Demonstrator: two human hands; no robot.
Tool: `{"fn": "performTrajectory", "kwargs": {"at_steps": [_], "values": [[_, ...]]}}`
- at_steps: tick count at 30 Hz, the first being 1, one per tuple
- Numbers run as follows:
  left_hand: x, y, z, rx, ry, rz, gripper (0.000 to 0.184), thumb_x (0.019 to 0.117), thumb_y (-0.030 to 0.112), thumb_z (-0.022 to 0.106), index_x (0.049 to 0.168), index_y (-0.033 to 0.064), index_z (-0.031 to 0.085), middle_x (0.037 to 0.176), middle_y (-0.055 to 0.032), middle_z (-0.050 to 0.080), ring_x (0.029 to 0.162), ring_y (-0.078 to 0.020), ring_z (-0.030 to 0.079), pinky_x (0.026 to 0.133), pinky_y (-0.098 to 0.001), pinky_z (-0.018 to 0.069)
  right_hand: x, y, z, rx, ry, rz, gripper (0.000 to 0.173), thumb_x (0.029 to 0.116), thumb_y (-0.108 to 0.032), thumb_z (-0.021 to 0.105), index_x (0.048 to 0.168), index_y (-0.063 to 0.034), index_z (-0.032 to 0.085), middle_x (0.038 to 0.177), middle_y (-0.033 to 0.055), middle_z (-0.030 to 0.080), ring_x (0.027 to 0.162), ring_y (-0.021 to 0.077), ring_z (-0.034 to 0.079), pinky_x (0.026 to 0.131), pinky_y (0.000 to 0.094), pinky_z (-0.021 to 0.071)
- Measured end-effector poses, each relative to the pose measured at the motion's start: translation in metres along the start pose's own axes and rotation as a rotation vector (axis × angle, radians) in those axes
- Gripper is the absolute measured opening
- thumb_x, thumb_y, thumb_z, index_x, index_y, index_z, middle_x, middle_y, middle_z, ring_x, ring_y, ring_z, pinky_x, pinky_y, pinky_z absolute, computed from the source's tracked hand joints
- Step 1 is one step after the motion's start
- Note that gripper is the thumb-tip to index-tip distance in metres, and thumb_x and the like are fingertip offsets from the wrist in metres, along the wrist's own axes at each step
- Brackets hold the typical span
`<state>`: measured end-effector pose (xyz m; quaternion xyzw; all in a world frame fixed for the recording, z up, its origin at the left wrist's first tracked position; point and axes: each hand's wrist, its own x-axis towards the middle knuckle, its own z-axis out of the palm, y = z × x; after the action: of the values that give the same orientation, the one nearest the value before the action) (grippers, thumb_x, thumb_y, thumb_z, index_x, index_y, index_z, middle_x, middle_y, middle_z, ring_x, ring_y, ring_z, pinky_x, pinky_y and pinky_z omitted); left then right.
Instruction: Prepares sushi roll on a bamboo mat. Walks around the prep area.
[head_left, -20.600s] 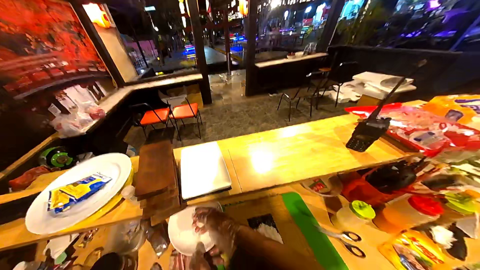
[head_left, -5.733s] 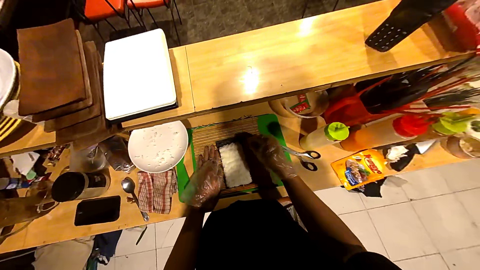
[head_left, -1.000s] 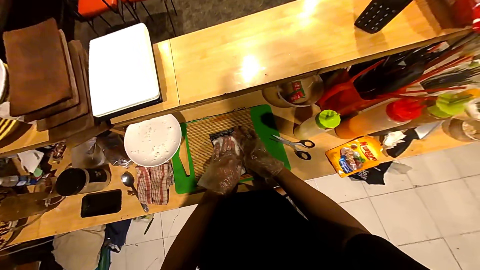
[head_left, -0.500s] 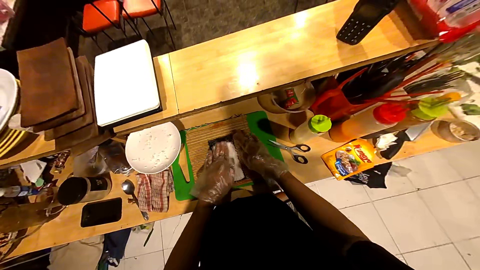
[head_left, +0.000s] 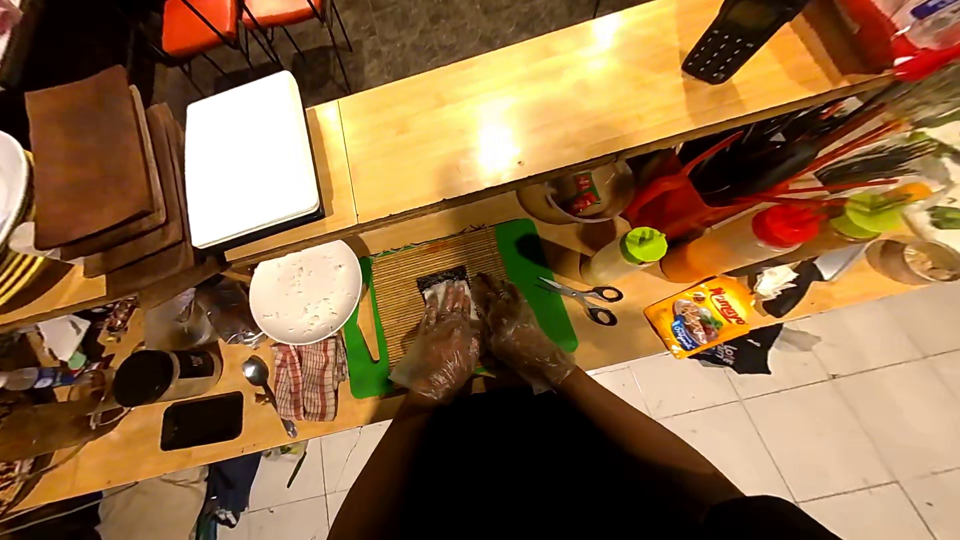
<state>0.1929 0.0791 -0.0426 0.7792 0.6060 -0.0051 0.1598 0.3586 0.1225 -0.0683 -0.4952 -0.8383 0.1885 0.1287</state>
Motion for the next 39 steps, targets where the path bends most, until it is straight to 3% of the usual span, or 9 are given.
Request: {"fn": "performTrajectory", "kwargs": {"at_steps": [8,10,12,15,20,27,31,35,39], "values": [[-0.001,-0.002,0.001,-0.025,0.007,0.004,0.064,0.1073,0.039,0.03,0.162,0.006,0.027,0.17,-0.0093,0.023,0.159,-0.0248,0.013,0.129,-0.0516,0.0082,-0.001,0.003,0.001,0.048,-0.026,0.006,0.056,0.1029,-0.03,0.045,0.154,-0.0068,0.045,0.162,0.0109,0.041,0.154,0.026,0.03,0.127,0.0508,0.02],[0.0,-0.003,-0.002,-0.029,0.003,0.0,0.064,0.1074,0.038,0.03,0.162,0.0054,0.027,0.17,-0.0102,0.022,0.159,-0.0256,0.012,0.129,-0.0514,0.0078,0.003,0.009,0.001,0.035,0.043,0.005,0.054,0.1045,-0.032,0.042,0.153,-0.0096,0.048,0.161,0.0076,0.043,0.153,0.0253,0.033,0.125,0.0529,0.0247],[0.0,-0.006,-0.001,-0.032,0.036,-0.002,0.063,0.1078,0.039,0.028,0.161,0.0054,0.029,0.17,-0.0107,0.022,0.159,-0.026,0.012,0.129,-0.051,0.0083,0.013,0.014,-0.002,0.026,0.103,0.014,0.052,0.1037,-0.027,0.043,0.153,-0.0115,0.049,0.162,0.0052,0.043,0.153,0.0275,0.033,0.122,0.0574,0.0287],[0.0,-0.01,0.002,-0.019,0.061,-0.001,0.06,0.1088,0.038,0.028,0.159,0.0046,0.035,0.169,-0.0131,0.024,0.158,-0.0295,0.015,0.129,-0.0537,0.0104,0.033,0.016,-0.007,0.029,-0.022,0.047,0.059,0.0991,-0.019,0.05,0.157,-0.0141,0.043,0.166,0.003,0.035,0.156,0.0271,0.025,0.122,0.0608,0.0237],[-0.002,-0.016,-0.002,-0.015,0.068,-0.074,0.061,0.108,0.038,0.027,0.159,0.0054,0.035,0.169,-0.0115,0.024,0.158,-0.0273,0.014,0.127,-0.0558,0.0113,0.043,0.015,0.001,0.044,-0.02,0.003,0.05,0.0988,-0.018,0.053,0.149,-0.016,0.054,0.163,0.0028,0.041,0.155,0.0255,0.028,0.124,0.0558,0.0245],[-0.001,-0.026,0.004,-0.015,0.085,-0.103,0.063,0.1075,0.037,0.027,0.16,0.0038,0.03,0.17,-0.013,0.02,0.159,-0.0286,0.011,0.128,-0.0552,0.0103,0.041,0.009,-0.007,0.057,0.002,0.029,0.052,0.0965,-0.018,0.056,0.148,-0.0159,0.055,0.164,0.0023,0.04,0.155,0.0277,0.027,0.123,0.058,0.0245],[-0.002,-0.034,0.001,-0.02,0.126,-0.159,0.062,0.1092,0.04,0.025,0.161,0.0065,0.031,0.171,-0.0109,0.018,0.159,-0.0267,0.011,0.128,-0.0542,0.0104,0.028,-0.005,-0.003,-0.01,0.024,-0.005,0.055,0.1019,-0.026,0.049,0.154,-0.0091,0.046,0.162,0.0101,0.042,0.155,0.0315,0.027,0.125,0.0596,0.0216],[-0.013,-0.06,-0.003,-0.065,0.109,-0.268,0.064,0.1085,0.039,0.024,0.163,0.0052,0.021,0.172,-0.0114,0.012,0.159,-0.0271,0.006,0.129,-0.0538,0.0076,0.027,-0.008,0.004,-0.038,-0.039,0.011,0.065,0.105,-0.049,0.042,0.156,-0.008,0.043,0.163,0.0143,0.038,0.154,0.0312,0.029,0.126,0.0563,0.0188],[-0.017,-0.071,0.009,-0.098,0.093,-0.227,0.063,0.1077,0.037,0.027,0.162,0.006,0.025,0.172,-0.009,0.013,0.16,-0.0248,0.004,0.129,-0.0526,0.006,0.031,-0.014,0.0,-0.068,-0.081,0.027,0.071,0.1052,-0.056,0.036,0.159,-0.0092,0.038,0.166,0.012,0.033,0.157,0.0316,0.021,0.126,0.0599,0.0141]]}}
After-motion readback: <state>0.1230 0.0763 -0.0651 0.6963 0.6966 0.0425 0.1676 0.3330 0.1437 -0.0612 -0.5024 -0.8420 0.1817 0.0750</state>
